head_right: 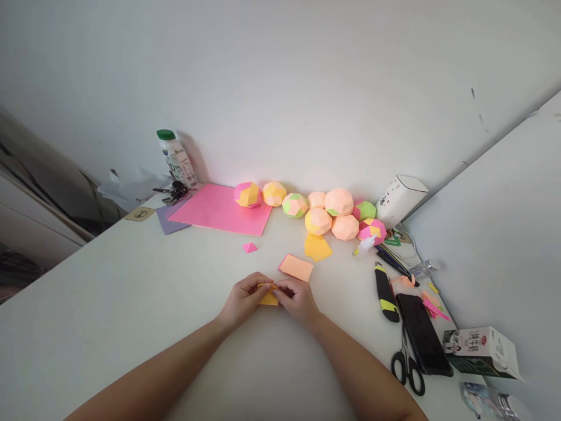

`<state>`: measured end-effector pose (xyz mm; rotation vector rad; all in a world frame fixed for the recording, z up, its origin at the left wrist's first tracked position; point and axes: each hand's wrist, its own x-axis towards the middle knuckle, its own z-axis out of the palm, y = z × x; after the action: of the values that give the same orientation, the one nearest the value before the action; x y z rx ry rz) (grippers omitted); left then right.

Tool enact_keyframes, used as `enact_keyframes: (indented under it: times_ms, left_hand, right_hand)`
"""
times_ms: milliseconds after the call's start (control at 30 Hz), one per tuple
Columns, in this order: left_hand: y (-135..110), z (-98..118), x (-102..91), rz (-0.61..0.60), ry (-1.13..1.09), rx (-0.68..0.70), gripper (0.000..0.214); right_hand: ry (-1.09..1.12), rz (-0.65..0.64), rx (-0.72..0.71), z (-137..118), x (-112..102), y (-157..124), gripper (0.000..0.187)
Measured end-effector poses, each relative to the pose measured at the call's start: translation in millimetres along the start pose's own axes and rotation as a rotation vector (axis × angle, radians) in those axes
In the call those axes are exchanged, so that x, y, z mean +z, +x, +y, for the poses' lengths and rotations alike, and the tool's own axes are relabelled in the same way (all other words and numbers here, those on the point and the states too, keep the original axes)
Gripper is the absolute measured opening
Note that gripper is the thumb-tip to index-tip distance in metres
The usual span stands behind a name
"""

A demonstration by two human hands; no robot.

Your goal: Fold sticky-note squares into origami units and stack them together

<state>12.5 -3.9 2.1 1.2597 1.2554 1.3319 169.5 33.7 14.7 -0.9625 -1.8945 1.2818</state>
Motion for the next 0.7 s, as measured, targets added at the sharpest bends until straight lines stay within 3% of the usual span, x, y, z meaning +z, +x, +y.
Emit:
enact_keyframes:
  times_ms: [700]
  left_hand:
    - [-1.8, 11.3, -1.4, -0.065, 0.001, -0.053, 0.021]
  right_hand:
    - [-0.004, -0.011, -0.002, -2.7, 0.7, 0.6, 0.020]
